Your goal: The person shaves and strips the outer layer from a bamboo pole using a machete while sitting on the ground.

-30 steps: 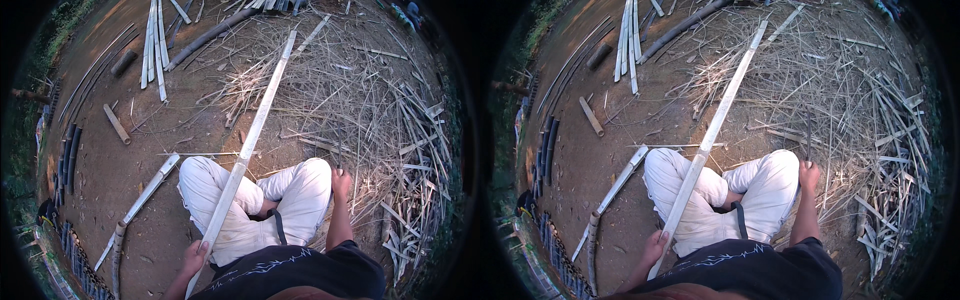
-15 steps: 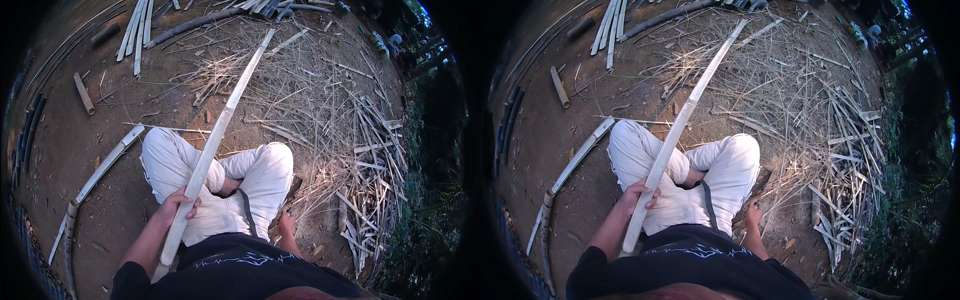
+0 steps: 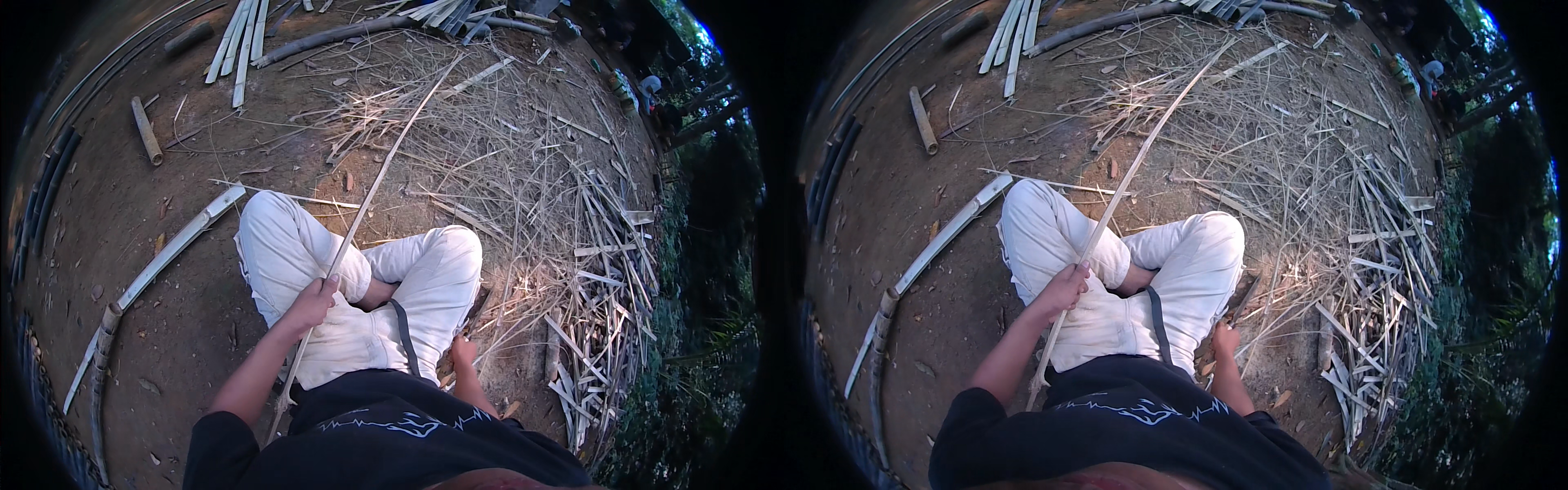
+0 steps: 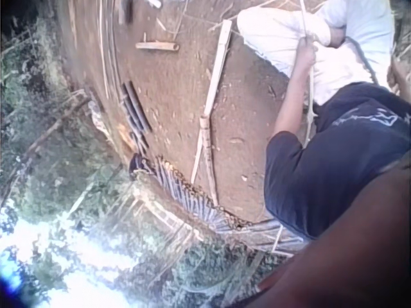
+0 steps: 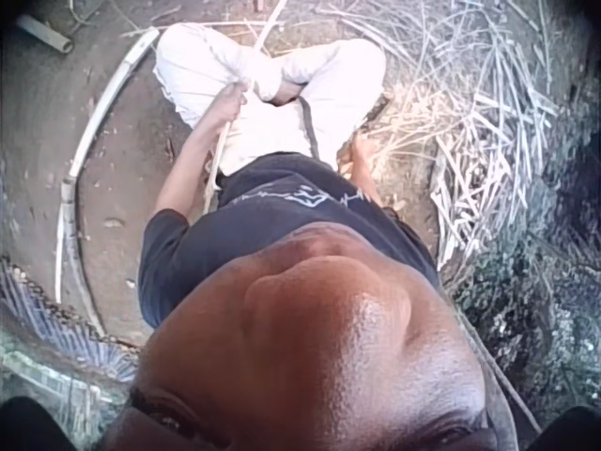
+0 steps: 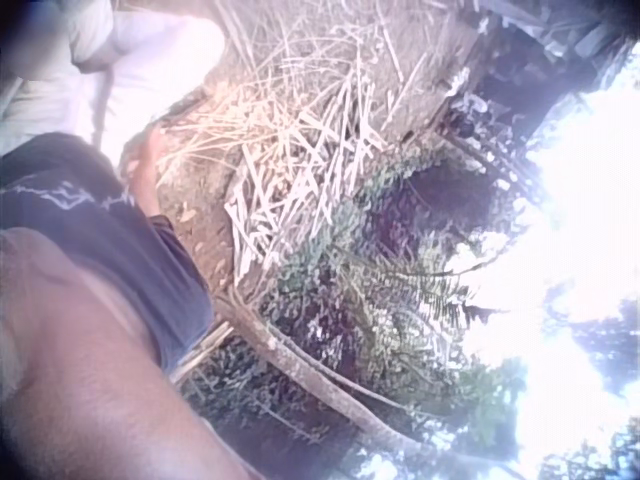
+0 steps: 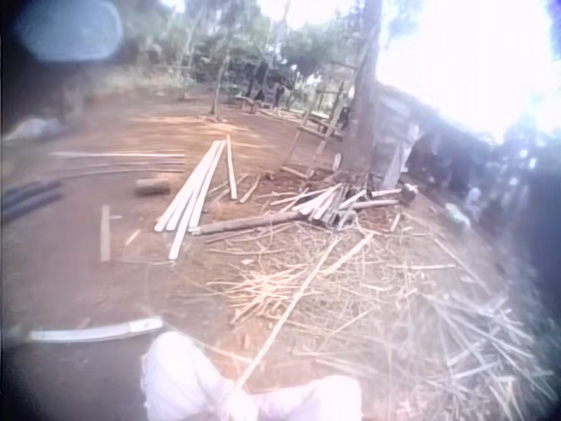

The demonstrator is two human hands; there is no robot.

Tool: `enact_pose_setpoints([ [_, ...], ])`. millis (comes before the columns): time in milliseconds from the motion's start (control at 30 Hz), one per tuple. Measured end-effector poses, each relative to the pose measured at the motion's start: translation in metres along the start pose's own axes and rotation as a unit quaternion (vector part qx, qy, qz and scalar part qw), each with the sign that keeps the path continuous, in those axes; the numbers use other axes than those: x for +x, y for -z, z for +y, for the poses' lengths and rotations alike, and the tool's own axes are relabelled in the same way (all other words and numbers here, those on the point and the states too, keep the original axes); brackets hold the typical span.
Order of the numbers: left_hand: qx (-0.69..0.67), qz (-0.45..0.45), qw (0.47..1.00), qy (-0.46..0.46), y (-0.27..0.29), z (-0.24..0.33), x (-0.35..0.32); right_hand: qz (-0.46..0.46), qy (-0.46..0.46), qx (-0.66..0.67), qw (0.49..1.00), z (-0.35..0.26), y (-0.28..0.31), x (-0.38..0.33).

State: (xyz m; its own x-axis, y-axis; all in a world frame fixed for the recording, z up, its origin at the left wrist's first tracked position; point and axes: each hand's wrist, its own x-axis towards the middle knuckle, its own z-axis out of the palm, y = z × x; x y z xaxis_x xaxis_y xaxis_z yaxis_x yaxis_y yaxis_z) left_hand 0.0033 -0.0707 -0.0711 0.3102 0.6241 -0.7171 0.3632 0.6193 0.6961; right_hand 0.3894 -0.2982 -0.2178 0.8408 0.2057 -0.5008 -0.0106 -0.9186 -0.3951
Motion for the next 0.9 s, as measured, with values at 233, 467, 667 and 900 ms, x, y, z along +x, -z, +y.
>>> enact_pose_setpoints([
  [233,0.231,0.113,0.964,-0.069,-0.024,0.023,-0.021,0.004,-0.05,0.051,0.997,0.009,-0.008,0.008],
  [467,-0.28,-0.186,0.938,0.08,0.01,0.03,-0.033,0.05,-0.057,0.161,0.984,-0.037,0.024,-0.027],
  [667,-0.413,-0.261,0.861,0.145,0.025,0.021,-0.056,0.008,0.296,-0.073,0.953,-0.163,0.079,-0.106],
  [900,-0.244,-0.209,0.934,0.154,0.01,0.007,-0.084,-0.162,0.753,-0.249,0.587,-0.24,0.042,-0.172],
])
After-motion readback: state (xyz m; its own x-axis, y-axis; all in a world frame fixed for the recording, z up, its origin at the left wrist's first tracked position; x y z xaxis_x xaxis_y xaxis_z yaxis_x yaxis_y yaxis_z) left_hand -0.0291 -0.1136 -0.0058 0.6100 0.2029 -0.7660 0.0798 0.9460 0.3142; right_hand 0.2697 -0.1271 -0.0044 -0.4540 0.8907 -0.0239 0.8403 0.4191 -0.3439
